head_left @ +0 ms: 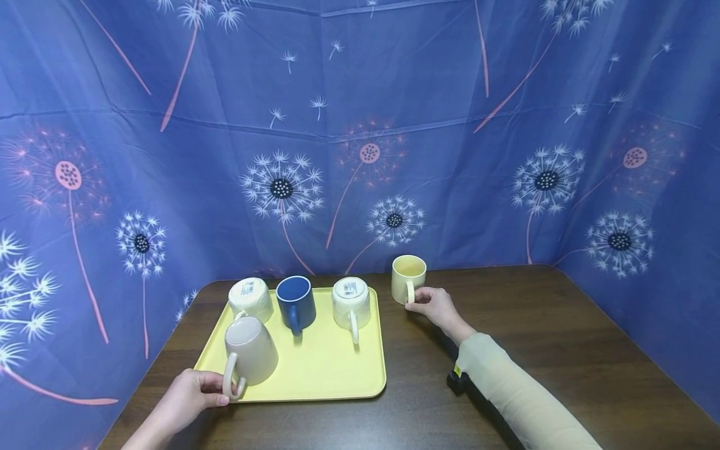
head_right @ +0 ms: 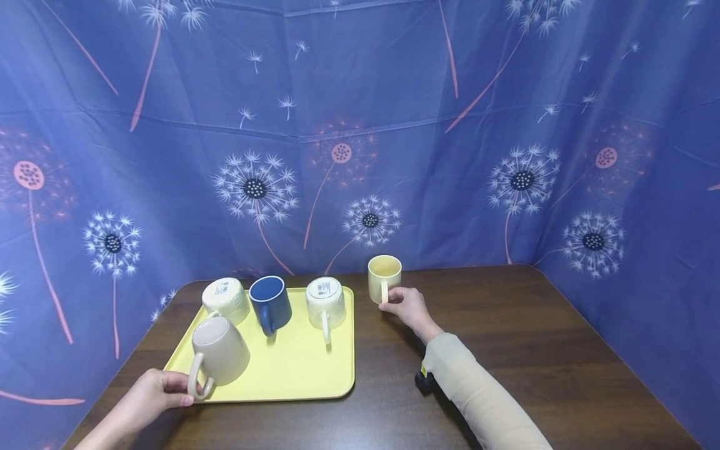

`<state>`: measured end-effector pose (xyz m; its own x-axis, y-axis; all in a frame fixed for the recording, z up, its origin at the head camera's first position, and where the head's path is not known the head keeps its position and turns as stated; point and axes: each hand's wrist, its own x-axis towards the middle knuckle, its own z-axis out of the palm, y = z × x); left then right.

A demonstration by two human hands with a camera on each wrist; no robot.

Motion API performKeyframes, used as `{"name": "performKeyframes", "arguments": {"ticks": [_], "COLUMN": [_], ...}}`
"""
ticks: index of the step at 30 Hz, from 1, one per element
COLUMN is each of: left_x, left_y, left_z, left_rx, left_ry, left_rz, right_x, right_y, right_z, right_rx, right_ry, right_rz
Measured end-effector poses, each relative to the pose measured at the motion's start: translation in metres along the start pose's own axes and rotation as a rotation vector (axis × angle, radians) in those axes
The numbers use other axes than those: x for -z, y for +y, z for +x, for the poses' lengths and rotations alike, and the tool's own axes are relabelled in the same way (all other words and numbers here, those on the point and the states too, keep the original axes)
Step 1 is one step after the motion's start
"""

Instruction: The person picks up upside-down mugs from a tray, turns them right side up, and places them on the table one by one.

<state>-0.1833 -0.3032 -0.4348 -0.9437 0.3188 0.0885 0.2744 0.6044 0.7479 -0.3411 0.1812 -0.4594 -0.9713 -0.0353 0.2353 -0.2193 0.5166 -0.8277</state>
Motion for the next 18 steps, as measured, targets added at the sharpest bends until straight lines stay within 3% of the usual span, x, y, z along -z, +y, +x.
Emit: {"name": "performKeyframes", "arguments": {"ticks": [7, 14, 18], "left_x": [0.0, -0.001, -0.001], "left_y": [0.003, 0.006, 0.009], "left_z": [0.001, 0.004, 0.005], "left_rx": [0.003, -0.08, -0.095], "left_ry": [0.008, 0.027, 0.022], "left_rz": [0.012, 0.046, 0.041], "right_x": [0.002, 0.009, 0.014], "right_y": [0.001, -0.002, -0.004], "right_z": [-0.001, -0.002, -0.005], "right_rx": [-0.021, -0.032, -0.015], "right_ry": [-0.029, -0.082, -0.109], "right_rz": [0.009, 0.011, 0.026]}}
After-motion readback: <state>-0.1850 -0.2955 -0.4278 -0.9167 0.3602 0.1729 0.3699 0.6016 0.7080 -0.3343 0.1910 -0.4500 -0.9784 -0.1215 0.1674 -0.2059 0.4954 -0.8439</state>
